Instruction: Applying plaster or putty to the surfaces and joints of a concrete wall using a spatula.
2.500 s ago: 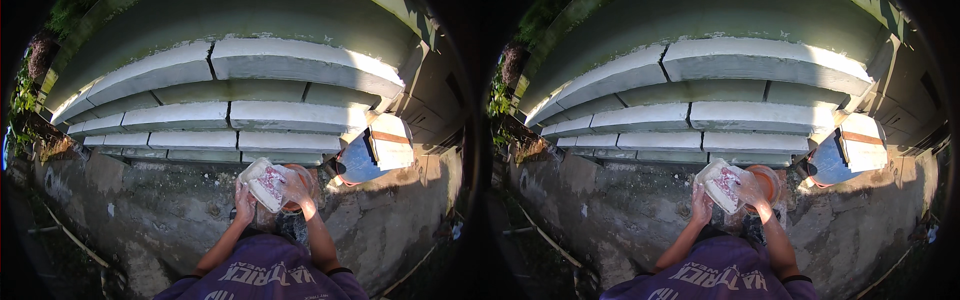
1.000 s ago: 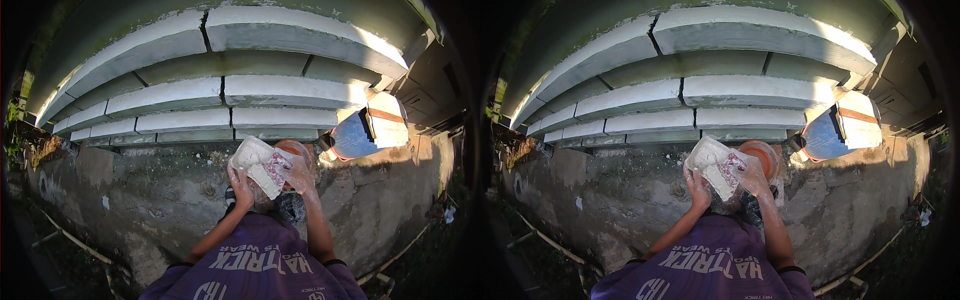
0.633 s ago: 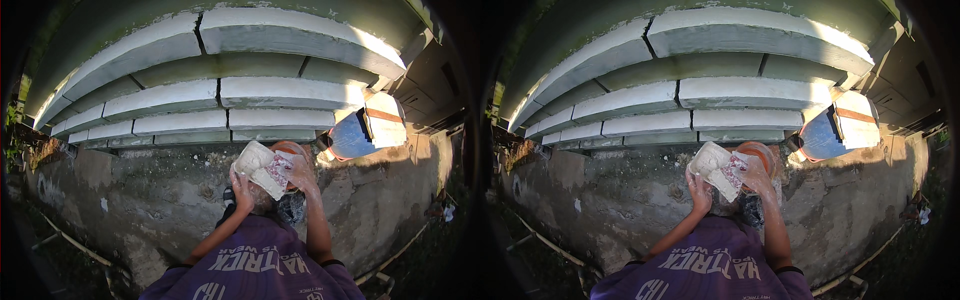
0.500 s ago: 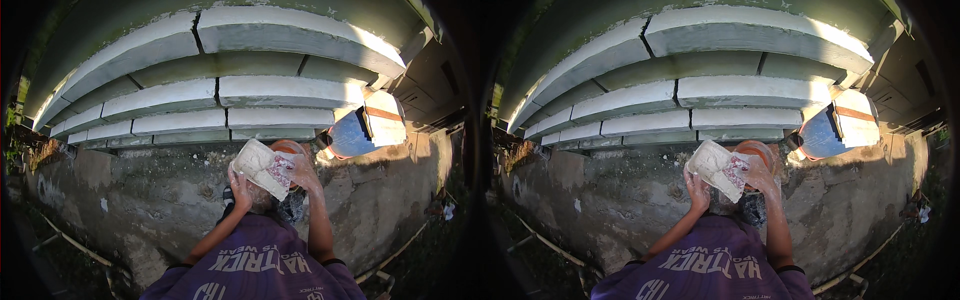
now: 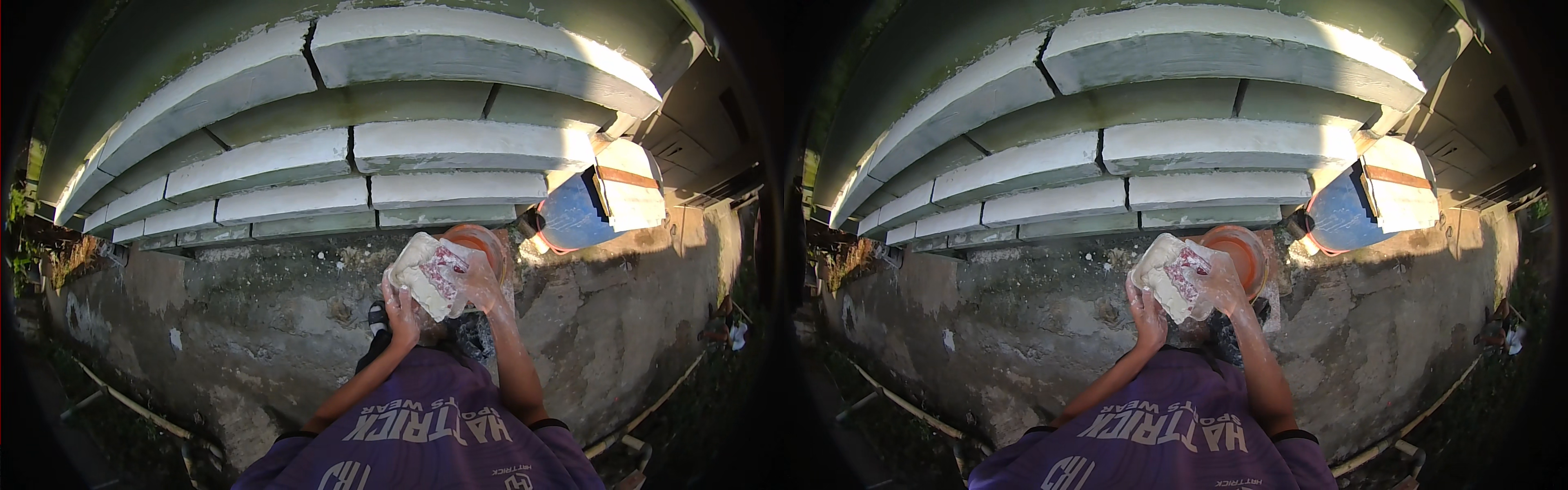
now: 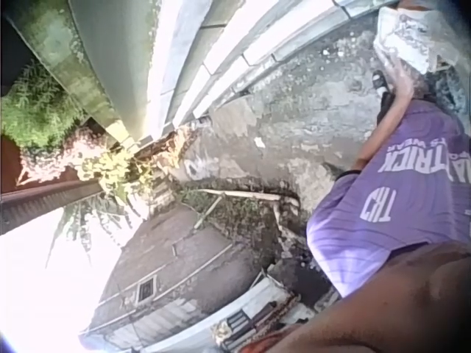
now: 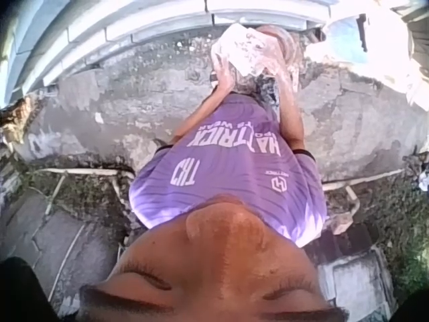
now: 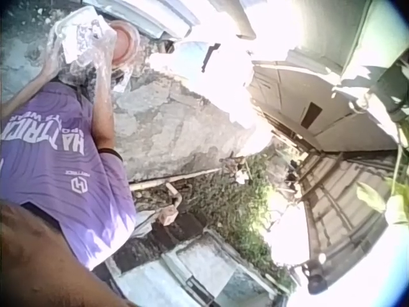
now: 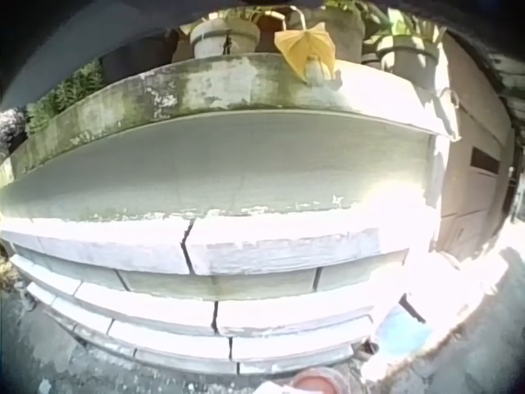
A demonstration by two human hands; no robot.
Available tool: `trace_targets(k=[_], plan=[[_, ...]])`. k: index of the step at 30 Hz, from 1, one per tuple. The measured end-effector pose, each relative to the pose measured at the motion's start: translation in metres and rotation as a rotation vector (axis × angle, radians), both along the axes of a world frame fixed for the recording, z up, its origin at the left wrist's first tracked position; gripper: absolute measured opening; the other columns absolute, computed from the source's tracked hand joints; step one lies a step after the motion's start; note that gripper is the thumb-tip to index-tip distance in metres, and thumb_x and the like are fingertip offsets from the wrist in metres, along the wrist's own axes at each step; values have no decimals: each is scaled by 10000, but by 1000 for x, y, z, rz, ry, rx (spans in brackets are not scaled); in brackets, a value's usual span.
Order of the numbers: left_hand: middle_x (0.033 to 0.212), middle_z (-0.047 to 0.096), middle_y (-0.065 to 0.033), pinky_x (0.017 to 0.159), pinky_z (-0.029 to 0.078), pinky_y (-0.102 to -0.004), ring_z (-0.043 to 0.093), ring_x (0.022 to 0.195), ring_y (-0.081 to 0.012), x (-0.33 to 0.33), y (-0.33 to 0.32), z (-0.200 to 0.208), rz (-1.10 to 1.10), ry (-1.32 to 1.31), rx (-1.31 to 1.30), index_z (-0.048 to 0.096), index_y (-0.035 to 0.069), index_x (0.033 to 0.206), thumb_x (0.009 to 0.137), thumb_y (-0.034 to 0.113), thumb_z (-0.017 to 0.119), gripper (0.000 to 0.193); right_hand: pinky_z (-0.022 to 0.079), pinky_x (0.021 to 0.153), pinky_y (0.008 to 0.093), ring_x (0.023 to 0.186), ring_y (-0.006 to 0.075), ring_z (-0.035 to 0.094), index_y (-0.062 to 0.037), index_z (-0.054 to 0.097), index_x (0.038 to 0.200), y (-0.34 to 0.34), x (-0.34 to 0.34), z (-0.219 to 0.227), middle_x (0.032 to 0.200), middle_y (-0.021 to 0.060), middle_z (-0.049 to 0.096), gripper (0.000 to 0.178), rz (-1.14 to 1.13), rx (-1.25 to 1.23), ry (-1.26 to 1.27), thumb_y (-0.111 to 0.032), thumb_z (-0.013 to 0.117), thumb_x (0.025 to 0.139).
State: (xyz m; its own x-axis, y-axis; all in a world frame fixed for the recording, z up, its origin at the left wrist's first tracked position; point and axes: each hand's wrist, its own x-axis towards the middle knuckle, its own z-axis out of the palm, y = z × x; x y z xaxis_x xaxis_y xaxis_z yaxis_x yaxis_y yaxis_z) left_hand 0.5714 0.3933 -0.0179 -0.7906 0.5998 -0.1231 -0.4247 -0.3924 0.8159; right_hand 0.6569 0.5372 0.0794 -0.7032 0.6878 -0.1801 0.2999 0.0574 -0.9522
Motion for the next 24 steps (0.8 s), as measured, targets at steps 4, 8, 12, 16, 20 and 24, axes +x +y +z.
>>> trace_targets(k=[4,8,12,16,20,24], plan=[[1452,443,-104,911,488,-273,528,1190,-157,0,-2,-1,-7,-34,53,236,46,1542,1044,166,511,581,525,757,305,821,105,633,58,653,1182,-1,-4,-13,929,107,736,364,-14,51,74,-89,679,851],[1441,442,-100,983,473,-303,504,1247,-186,-3,-5,-2,-37,-57,-15,252,58,1536,1050,175,507,561,529,784,288,853,98,633,59,636,1233,-1,-8,-27,971,76,732,390,-23,-47,118,-63,669,864],[1431,451,-98,966,487,-306,515,1239,-187,-4,-2,-3,45,-50,-36,263,67,1529,1062,179,479,527,531,814,274,923,97,627,52,591,1307,-3,-11,-31,1072,66,704,428,-65,-290,233,0,637,885],[1421,461,-99,962,492,-309,519,1239,-190,-7,-6,-6,68,-152,32,267,75,1527,1068,213,463,518,527,865,261,1005,107,624,57,529,1366,4,-4,-30,1176,74,667,461,-143,-369,197,58,596,910],[1469,425,-90,986,480,-358,485,1295,-219,-23,-20,-13,74,-125,-156,271,122,1531,1063,272,463,527,523,953,301,1089,163,642,58,506,1369,21,18,-45,1241,91,644,438,-274,-432,487,60,565,936],[1479,428,-122,971,463,-436,511,1259,-280,-36,-41,-20,174,-204,-158,238,147,1555,1061,359,450,577,504,1036,362,1196,223,597,16,475,1375,43,66,-56,1314,115,584,462,-432,-613,718,75,546,922]])
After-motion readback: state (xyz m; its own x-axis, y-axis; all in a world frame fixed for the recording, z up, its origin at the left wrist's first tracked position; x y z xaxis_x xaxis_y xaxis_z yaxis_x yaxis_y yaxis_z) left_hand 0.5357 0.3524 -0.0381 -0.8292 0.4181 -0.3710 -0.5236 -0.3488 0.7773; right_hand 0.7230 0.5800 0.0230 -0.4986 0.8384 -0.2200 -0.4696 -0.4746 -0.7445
